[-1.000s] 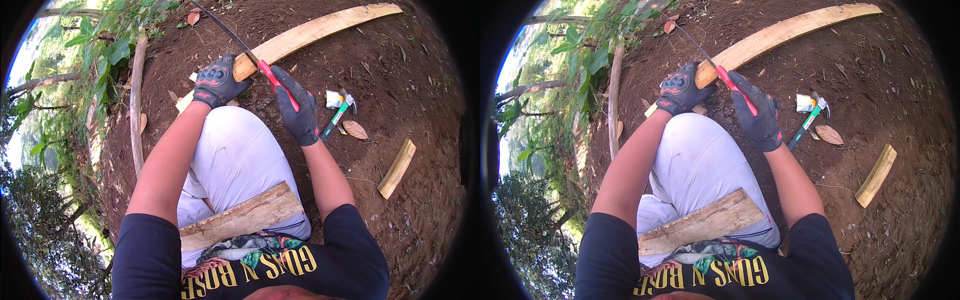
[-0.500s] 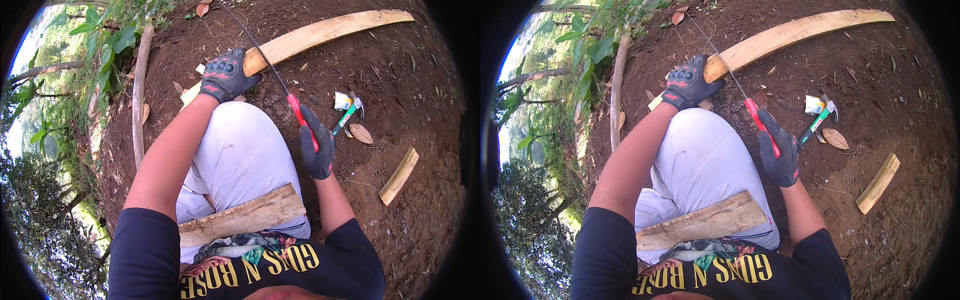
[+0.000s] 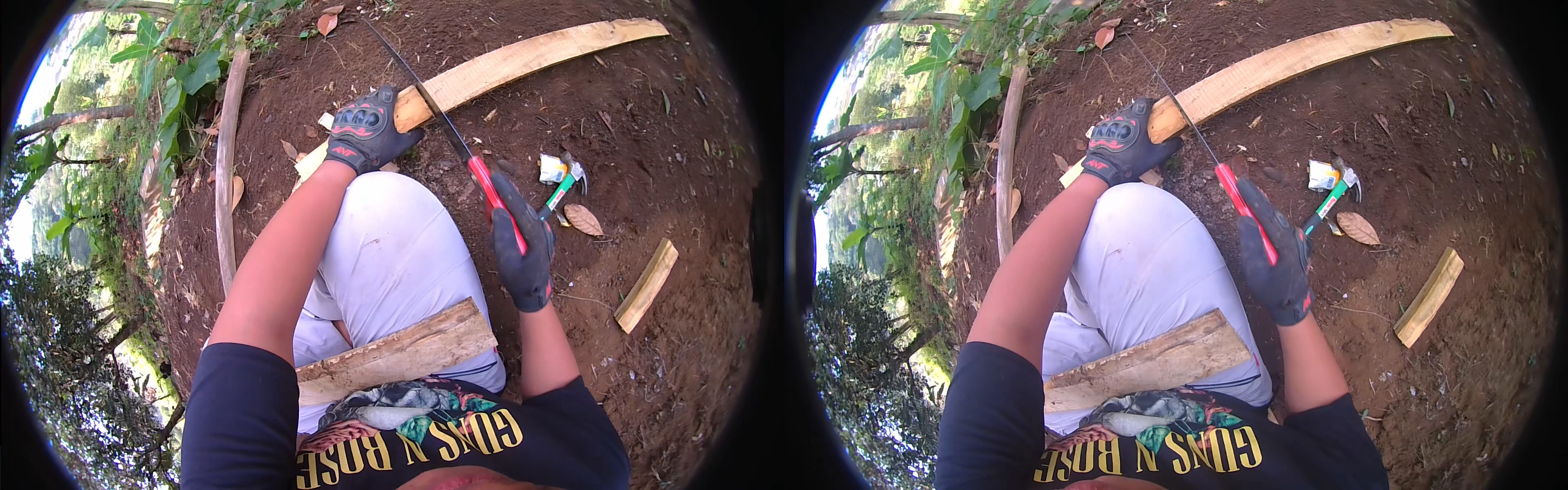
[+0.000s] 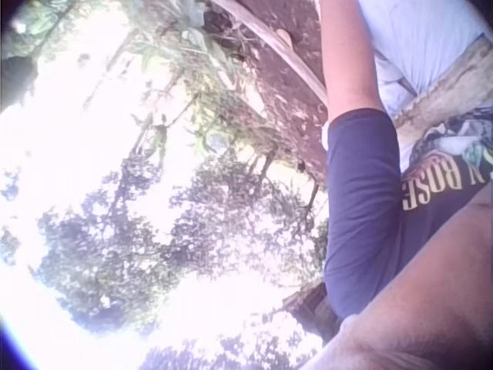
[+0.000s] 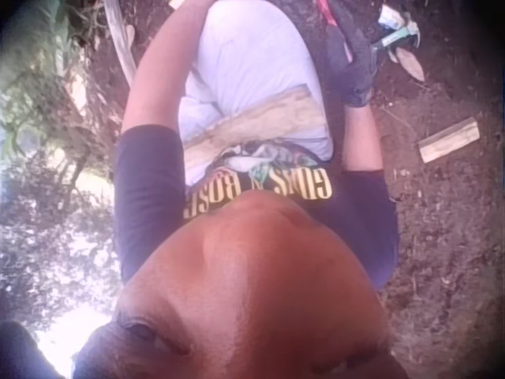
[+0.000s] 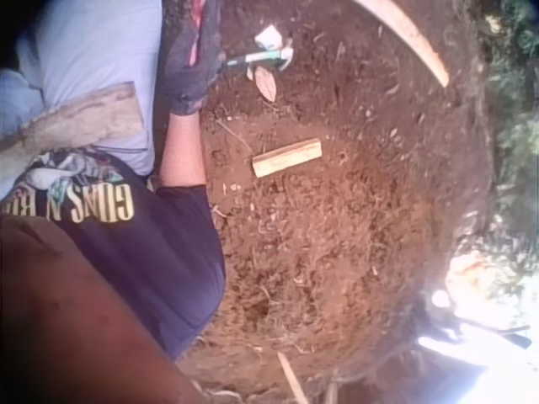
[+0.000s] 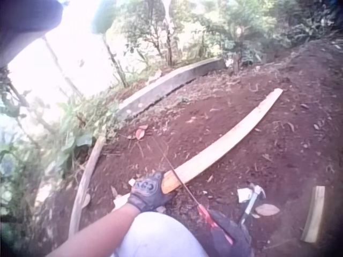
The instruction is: The person sits on the ground and uses a hand saw to cut a piece of wood resting on their lap. They periodically pause to inspect the cut pieces and then resume sawing another section of the wood.
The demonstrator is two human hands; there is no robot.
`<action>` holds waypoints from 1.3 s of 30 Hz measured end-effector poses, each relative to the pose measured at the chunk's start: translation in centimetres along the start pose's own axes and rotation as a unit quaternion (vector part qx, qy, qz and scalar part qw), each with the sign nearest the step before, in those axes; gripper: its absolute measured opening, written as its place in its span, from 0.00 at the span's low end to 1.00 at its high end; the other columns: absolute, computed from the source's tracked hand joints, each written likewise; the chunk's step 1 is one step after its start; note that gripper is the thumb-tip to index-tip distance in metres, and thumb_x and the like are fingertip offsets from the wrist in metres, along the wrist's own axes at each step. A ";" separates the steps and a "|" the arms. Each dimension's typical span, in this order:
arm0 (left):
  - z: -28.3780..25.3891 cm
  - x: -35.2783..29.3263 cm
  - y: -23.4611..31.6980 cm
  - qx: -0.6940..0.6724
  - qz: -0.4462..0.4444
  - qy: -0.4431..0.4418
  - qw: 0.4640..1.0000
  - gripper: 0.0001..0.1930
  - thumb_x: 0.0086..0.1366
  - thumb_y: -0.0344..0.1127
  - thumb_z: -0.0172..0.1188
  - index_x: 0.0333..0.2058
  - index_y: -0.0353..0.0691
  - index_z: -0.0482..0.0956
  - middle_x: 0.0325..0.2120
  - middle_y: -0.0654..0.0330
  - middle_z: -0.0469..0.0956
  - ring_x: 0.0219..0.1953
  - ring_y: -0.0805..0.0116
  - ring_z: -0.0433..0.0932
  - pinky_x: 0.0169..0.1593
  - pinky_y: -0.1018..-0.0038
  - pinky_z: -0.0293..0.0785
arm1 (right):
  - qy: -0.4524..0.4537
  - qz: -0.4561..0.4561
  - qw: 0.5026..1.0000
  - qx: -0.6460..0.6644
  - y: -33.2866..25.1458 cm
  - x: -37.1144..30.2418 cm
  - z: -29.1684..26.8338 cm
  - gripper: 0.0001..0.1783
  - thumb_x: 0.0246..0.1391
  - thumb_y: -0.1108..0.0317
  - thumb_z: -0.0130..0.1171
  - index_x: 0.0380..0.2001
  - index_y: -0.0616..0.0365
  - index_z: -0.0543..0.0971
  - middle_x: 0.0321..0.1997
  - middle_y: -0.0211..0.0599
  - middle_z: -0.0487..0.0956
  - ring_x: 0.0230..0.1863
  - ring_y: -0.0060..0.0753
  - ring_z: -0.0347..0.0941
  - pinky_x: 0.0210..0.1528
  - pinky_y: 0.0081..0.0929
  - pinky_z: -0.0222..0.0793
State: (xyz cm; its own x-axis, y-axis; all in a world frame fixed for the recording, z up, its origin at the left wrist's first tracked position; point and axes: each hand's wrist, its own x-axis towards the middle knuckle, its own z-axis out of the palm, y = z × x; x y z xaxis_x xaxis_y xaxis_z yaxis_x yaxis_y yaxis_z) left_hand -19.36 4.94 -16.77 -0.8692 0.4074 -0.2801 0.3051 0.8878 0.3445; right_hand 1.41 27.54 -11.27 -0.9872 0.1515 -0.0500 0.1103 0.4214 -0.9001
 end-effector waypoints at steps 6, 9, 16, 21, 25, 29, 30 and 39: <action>-0.4 0.4 0.4 0.003 -0.018 -0.035 0.999 0.41 0.59 0.64 0.74 0.62 0.42 0.78 0.52 0.46 0.87 0.56 0.46 0.87 0.58 0.52 0.82 | -0.026 -0.019 0.997 -0.068 -3.6 -1.4 -3.4 0.25 0.71 0.71 0.60 0.70 0.55 0.80 0.65 0.54 0.85 0.63 0.54 0.85 0.64 0.43 0.80; 0.0 0.1 0.1 0.013 -0.014 -0.030 0.999 0.40 0.60 0.65 0.74 0.60 0.40 0.77 0.50 0.45 0.87 0.54 0.45 0.87 0.58 0.52 0.83 | 0.007 -0.062 0.996 -0.057 -2.2 0.8 -1.8 0.25 0.71 0.71 0.61 0.69 0.56 0.81 0.63 0.53 0.86 0.62 0.52 0.86 0.63 0.43 0.80; -0.9 0.7 1.4 -0.007 -0.016 -0.038 0.999 0.39 0.60 0.64 0.75 0.59 0.41 0.78 0.49 0.43 0.87 0.53 0.43 0.87 0.57 0.51 0.83 | 0.027 -0.078 0.996 0.013 -0.8 7.8 3.3 0.22 0.72 0.71 0.61 0.66 0.57 0.82 0.63 0.53 0.86 0.64 0.52 0.85 0.64 0.41 0.80; -1.1 0.5 1.0 -0.005 -0.024 -0.041 0.999 0.40 0.60 0.64 0.75 0.60 0.41 0.77 0.51 0.44 0.87 0.55 0.43 0.87 0.58 0.51 0.83 | 0.017 -0.082 0.995 -0.045 -1.0 3.5 1.3 0.23 0.72 0.69 0.61 0.67 0.60 0.81 0.63 0.56 0.86 0.63 0.53 0.85 0.64 0.44 0.80; 0.0 0.0 0.3 0.006 -0.022 -0.030 0.999 0.40 0.60 0.64 0.75 0.61 0.40 0.78 0.50 0.45 0.87 0.54 0.44 0.87 0.57 0.52 0.83 | -0.019 -0.014 0.997 -0.068 -3.1 -2.6 -2.8 0.24 0.73 0.69 0.59 0.69 0.57 0.80 0.65 0.55 0.84 0.65 0.54 0.84 0.66 0.44 0.79; -0.3 0.1 0.7 0.000 -0.015 -0.025 1.000 0.39 0.60 0.63 0.75 0.59 0.39 0.78 0.51 0.45 0.86 0.54 0.44 0.87 0.58 0.52 0.83 | -0.025 -0.038 0.997 -0.069 -2.0 -1.0 -2.4 0.24 0.73 0.68 0.60 0.69 0.57 0.80 0.66 0.53 0.85 0.67 0.52 0.83 0.67 0.44 0.79; -0.4 0.2 0.8 -0.003 -0.013 -0.026 1.000 0.39 0.60 0.63 0.75 0.59 0.39 0.78 0.52 0.45 0.86 0.55 0.44 0.87 0.58 0.52 0.82 | -0.024 -0.044 0.996 -0.068 -1.8 0.5 -1.7 0.24 0.73 0.68 0.60 0.69 0.57 0.80 0.66 0.53 0.85 0.67 0.52 0.83 0.67 0.44 0.79; -0.1 0.5 0.5 -0.005 0.009 -0.023 1.000 0.38 0.61 0.64 0.75 0.57 0.39 0.78 0.51 0.44 0.87 0.54 0.43 0.87 0.57 0.51 0.83 | 0.038 -0.088 0.995 0.010 0.0 8.8 4.2 0.22 0.72 0.69 0.61 0.67 0.57 0.82 0.59 0.53 0.88 0.60 0.51 0.87 0.61 0.40 0.82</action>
State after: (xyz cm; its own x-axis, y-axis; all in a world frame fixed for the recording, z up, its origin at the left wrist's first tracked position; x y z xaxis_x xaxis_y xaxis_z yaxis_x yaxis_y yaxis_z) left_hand -19.67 5.53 -16.60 -0.8450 0.4329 -0.3139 0.3168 0.8782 0.3582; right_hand -7.73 25.11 -13.56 -0.9795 0.1433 0.1416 -0.0673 0.4301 -0.9003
